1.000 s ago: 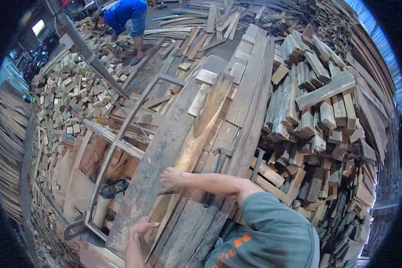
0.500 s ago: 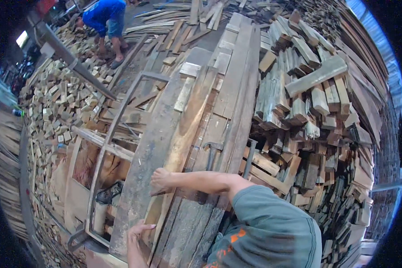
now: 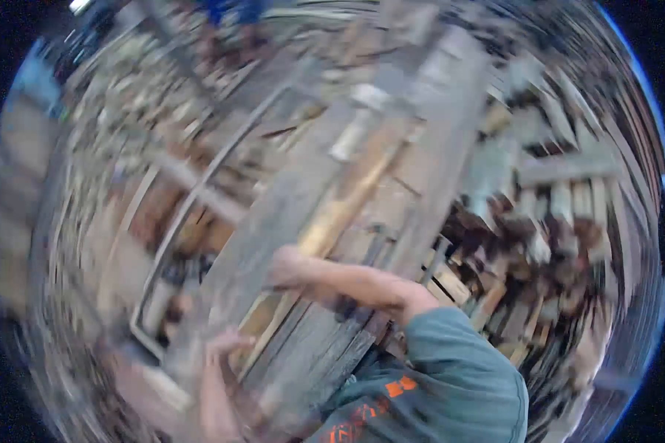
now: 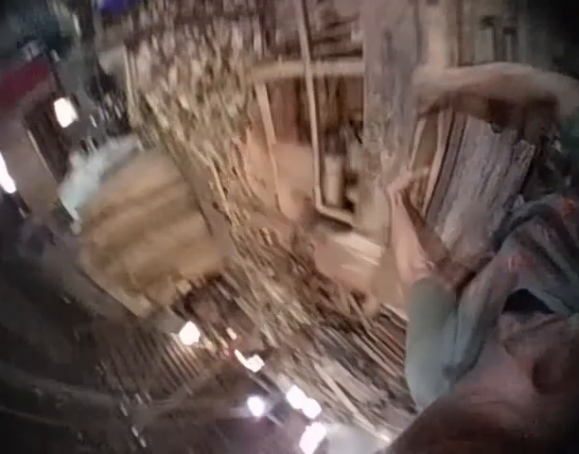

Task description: Sorting and stacking long wooden planks in a factory environment.

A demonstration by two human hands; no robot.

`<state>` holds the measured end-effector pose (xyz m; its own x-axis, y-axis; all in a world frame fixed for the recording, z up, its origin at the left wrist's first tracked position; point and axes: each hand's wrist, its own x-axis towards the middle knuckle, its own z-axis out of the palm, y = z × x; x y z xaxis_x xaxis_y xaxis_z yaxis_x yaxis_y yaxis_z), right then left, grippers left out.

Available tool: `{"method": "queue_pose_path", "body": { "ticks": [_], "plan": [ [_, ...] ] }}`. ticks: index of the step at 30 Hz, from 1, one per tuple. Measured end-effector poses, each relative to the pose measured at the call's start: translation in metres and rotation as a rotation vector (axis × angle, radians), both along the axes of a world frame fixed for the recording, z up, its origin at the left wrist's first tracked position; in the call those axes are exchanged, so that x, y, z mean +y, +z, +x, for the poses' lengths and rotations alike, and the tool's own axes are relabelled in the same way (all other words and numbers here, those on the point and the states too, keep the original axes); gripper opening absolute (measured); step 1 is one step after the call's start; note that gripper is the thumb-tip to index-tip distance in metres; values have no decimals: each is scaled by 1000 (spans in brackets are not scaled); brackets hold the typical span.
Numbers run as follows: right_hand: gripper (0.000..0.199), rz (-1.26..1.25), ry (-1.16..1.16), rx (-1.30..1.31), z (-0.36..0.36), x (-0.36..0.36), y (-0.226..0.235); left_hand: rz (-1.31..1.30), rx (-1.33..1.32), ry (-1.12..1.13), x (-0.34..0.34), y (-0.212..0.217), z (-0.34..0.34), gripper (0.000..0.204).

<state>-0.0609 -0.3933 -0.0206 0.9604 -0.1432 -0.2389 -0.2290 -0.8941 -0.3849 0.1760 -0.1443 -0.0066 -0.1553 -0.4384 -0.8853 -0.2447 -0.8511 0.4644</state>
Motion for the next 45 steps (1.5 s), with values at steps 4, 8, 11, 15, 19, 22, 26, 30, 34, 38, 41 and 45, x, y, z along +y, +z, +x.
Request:
{"method": "queue_pose_path", "body": {
  "ticks": [4, 8, 11, 15, 19, 22, 26, 30, 34, 38, 41, 45],
  "plan": [
    [36, -76, 7, 143, -22, -17, 13, -377, -308, 388, -7, 35, -41, 53],
    [30, -223, 46, 231, -38, -40, 36, -414, -857, 277, 19, 58, -17, 50],
    [30, -246, 77, 153, -14, -19, 28, -376, -1220, 335, 117, 19, -11, 50],
    [29, -277, 126, 136, -3, -5, 58, -545, -1565, 312, 139, 12, -18, 42],
    [25, -379, 103, 60, -24, -14, 49, -541, -1520, 389, 131, 14, -28, 42],
    [58, -244, -89, 241, 2, 31, 78, -495, -1564, 442, 150, 4, -31, 46],
    [41, -442, 51, -89, -30, -15, 7, -466, -1496, 418, 138, 17, -39, 50],
    [45, -419, -126, -76, -4, 56, 2, -476, -1396, 462, 147, 34, -46, 46],
    [53, -390, -309, -86, 19, 108, 42, -648, -1707, 684, 173, 18, -104, 39],
    [54, -435, -362, -224, 15, 91, 41, -746, -1549, 725, 217, 26, -202, 36],
    [56, -391, -375, -171, 17, 99, 37, -733, -1534, 669, 234, 22, -213, 28],
    [57, -420, -361, -215, 12, 90, 25, -737, -1645, 739, 225, 27, -209, 29]
  ]
}}
